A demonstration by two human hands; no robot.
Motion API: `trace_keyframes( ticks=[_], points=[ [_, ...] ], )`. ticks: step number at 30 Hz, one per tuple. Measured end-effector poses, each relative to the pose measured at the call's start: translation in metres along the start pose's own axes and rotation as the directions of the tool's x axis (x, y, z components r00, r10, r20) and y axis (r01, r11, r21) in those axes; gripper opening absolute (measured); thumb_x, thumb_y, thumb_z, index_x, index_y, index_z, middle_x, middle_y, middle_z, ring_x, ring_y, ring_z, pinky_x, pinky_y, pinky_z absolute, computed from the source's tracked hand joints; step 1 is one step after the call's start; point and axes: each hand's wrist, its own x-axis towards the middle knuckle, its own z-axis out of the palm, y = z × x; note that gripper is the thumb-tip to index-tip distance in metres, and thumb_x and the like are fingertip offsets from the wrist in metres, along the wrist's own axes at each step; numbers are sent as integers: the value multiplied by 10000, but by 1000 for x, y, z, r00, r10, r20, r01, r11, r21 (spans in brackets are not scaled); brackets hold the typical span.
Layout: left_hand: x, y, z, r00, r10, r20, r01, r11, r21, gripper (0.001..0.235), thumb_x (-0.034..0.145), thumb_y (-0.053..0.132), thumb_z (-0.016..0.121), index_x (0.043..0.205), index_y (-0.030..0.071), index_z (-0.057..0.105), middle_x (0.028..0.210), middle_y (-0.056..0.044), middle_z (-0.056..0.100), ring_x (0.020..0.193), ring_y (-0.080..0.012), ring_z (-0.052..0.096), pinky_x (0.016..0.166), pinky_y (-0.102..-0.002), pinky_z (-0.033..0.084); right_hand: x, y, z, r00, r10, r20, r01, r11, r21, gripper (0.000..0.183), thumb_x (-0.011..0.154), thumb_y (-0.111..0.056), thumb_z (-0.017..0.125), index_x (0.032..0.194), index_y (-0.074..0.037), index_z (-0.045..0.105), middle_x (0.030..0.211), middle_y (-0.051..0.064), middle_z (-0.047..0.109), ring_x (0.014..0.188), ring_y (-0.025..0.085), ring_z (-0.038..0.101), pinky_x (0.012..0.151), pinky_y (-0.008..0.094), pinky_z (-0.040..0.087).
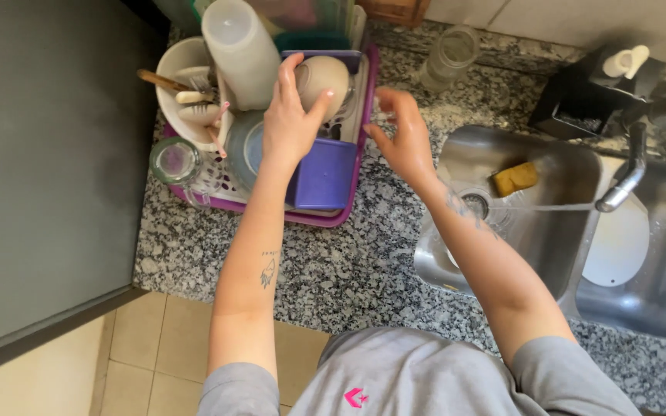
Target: Washing and rinsing various kitchen items including a colander, kettle, and plates in a double sink.
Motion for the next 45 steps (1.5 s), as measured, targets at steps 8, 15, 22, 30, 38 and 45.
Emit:
trace_keyframes(
  ticks=[8,15,22,30,38,45],
  points=[
    [12,-25,23,938,335,-88,-254,839,481,535,861,323,713,1299,97,504,1260,-93,588,1125,-274,567,903,-405,449,-206,141,-75,949,313,35,-293,919,-265,345,811,-178,705,1115,-69,583,1057,105,625,910,264,594,803,352,465],
    [-65,113,72,908,416,-46,-404,900,165,219,858,118,632,1072,110,583,986,-56,617,792,-233,561,717,-369,426,-297,189,-110,316,947,53,-874,313,-371,705,727,-365,732,1312,-154,400,1196,191,559,1081,341,544,871,422,411],
    [-141,52,291,812,48,581,-14,998,-64,554,806,341,698,1281,168,472,1219,-119,550,1048,-321,613,875,-447,509,-278,208,-102,347,935,-76,-930,353,103,380,886,-95,444,1253,-10,488,959,234,621,538,270,672,502,389,588],
    [-141,70,391,663,551,506,-707,683,183,414,806,58,632,1209,117,556,1221,-59,582,1175,-247,517,1072,-484,251,-225,198,-169,466,863,-193,-858,494,137,366,859,-33,487,1220,-46,549,907,225,647,614,269,681,503,352,580],
    [-123,95,399,712,524,467,-614,788,51,101,848,220,583,928,171,619,848,-45,652,831,-218,641,936,-406,419,-266,270,-152,299,954,-22,-646,219,731,318,846,-222,552,1080,-13,602,916,141,607,803,250,612,682,411,524],
    [-99,82,382,755,-282,592,654,383,-652,310,960,301,568,1181,85,599,1137,-64,601,1067,-201,538,983,-358,405,-220,217,-148,325,933,155,-401,-12,916,504,799,-471,724,1049,-46,620,986,94,634,1000,237,617,904,408,484]
  ],
)
